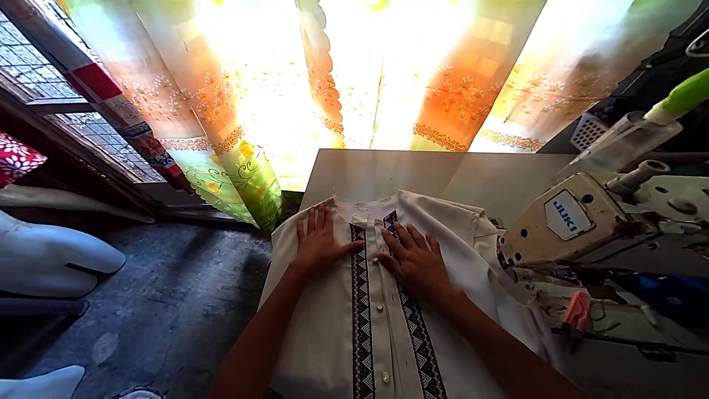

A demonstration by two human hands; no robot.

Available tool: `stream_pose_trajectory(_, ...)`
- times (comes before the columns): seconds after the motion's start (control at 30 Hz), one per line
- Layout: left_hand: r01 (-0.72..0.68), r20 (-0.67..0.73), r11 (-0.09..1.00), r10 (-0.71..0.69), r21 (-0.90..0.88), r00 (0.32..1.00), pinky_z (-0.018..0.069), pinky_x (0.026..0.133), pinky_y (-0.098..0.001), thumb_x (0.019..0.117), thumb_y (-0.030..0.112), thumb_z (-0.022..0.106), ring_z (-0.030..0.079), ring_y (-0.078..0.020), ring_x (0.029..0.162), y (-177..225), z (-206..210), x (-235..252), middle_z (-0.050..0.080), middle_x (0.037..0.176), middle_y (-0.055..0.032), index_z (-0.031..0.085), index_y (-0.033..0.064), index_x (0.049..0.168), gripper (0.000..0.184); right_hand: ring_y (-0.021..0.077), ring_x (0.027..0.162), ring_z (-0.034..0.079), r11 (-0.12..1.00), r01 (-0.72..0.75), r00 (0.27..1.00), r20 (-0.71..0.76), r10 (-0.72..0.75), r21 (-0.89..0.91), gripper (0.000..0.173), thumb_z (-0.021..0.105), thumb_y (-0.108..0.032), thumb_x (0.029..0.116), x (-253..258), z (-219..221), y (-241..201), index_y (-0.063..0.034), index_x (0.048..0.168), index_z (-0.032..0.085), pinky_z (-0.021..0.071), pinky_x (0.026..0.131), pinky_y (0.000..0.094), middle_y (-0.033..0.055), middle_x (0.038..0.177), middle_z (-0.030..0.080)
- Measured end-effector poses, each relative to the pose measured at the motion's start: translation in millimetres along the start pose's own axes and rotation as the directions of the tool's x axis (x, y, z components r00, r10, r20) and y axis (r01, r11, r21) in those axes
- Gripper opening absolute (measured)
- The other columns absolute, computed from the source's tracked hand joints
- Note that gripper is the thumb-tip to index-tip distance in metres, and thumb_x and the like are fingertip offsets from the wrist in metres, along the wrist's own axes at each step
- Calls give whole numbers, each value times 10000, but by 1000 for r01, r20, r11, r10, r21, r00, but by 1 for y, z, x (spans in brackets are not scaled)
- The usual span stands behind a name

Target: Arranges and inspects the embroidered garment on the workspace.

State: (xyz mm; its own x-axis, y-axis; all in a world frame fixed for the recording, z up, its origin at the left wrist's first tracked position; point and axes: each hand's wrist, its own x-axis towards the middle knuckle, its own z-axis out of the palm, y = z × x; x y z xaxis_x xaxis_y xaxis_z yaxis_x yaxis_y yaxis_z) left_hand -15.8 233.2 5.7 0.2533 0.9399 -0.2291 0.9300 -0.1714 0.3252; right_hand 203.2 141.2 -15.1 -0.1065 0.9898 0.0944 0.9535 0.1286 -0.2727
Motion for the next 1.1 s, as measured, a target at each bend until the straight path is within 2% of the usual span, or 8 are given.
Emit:
stream_pose_trajectory(0.07, 19, 63, 1000, -18, -17, 998, -10, 1211, -667, 782, 812, 648, -49, -354, 1588, 4, -11, 8, -2, 1728, -142, 53, 45, 1647, 1300, 424, 1449, 417, 1000, 22, 996, -89, -23, -10, 637, 293, -587, 1064, 5, 3, -1, -201, 1499, 553, 262, 1130, 690, 165, 1551, 492)
stream_pose_trajectory(0.13, 25, 48, 998, -22, -65, 999, -2, 1205, -686, 794, 795, 653, -21, -374, 1586, 7, -14, 10, 42, 1723, -158, 111, 41, 1644, 1259, 439, 1396, 463, 999, 31, 990, -135, -34, -26, 601, 323, -573, 1064, 10, 6, -1, -214, 1460, 597, 310, 1089, 679, 179, 1492, 545)
stream_pose_trajectory(0.23, 53, -74, 994, -61, -96, 995, -52, 1199, -693, 808, 842, 573, -17, -359, 1590, 14, 1, 12, 80, 1722, -154, 167, 44, 1639, 1222, 446, 1354, 483, 999, 29, 987, -154, -36, -42, 575, 332, -582, 1058, 14, 7, 0, -271, 1464, 594, 332, 1064, 664, 190, 1469, 553)
stream_pose_trajectory(0.37, 95, -93, 995, -98, -38, 991, -72, 1196, -691, 764, 896, 549, -74, -370, 1586, 22, 10, 11, 19, 1721, -180, 104, 6, 1637, 1324, 449, 1301, 511, 998, 34, 983, -179, -44, -60, 534, 320, -529, 1073, 16, 10, 1, -286, 1451, 607, 346, 1034, 657, 205, 1428, 570)
stream_pose_trajectory(0.6, 114, -82, 993, -116, -27, 990, -83, 1200, -676, 797, 891, 505, -94, -364, 1585, 27, 9, 9, -14, 1720, -188, 59, -16, 1632, 1311, 473, 1281, 526, 999, 44, 969, -241, -47, -19, 509, 376, -494, 1065, 16, 14, 3, -253, 1441, 621, 362, 1016, 668, 209, 1420, 582)
stream_pose_trajectory(0.7, 124, -94, 992, -123, -1, 988, -76, 1204, -671, 810, 907, 446, -85, -354, 1588, 28, 12, 9, -7, 1721, -182, 63, -15, 1632, 1293, 501, 1409, 426, 999, 40, 971, -237, -33, 21, 574, 381, -510, 1060, 15, 14, 2, -203, 1523, 523, 302, 1093, 701, 204, 1546, 482)
stream_pose_trajectory(0.87, 143, -90, 990, -142, 4, 986, -66, 1208, -667, 793, 912, 469, -74, -345, 1590, 31, 10, 9, 6, 1722, -179, 72, -12, 1633, 1310, 476, 1471, 363, 997, 62, 975, -215, -51, 44, 625, 358, -534, 1064, 15, 12, 3, -159, 1550, 479, 198, 1137, 751, 106, 1565, 492)
stream_pose_trajectory(1.1, 113, -106, 993, -115, -29, 988, -67, 1208, -669, 813, 888, 483, -50, -374, 1587, 27, 10, 9, 33, 1716, -202, 103, -29, 1626, 1283, 477, 1492, 321, 997, 42, 989, -141, -34, 58, 600, 333, -548, 1067, 15, 9, 2, -208, 1524, 523, 168, 1154, 742, 119, 1602, 437)
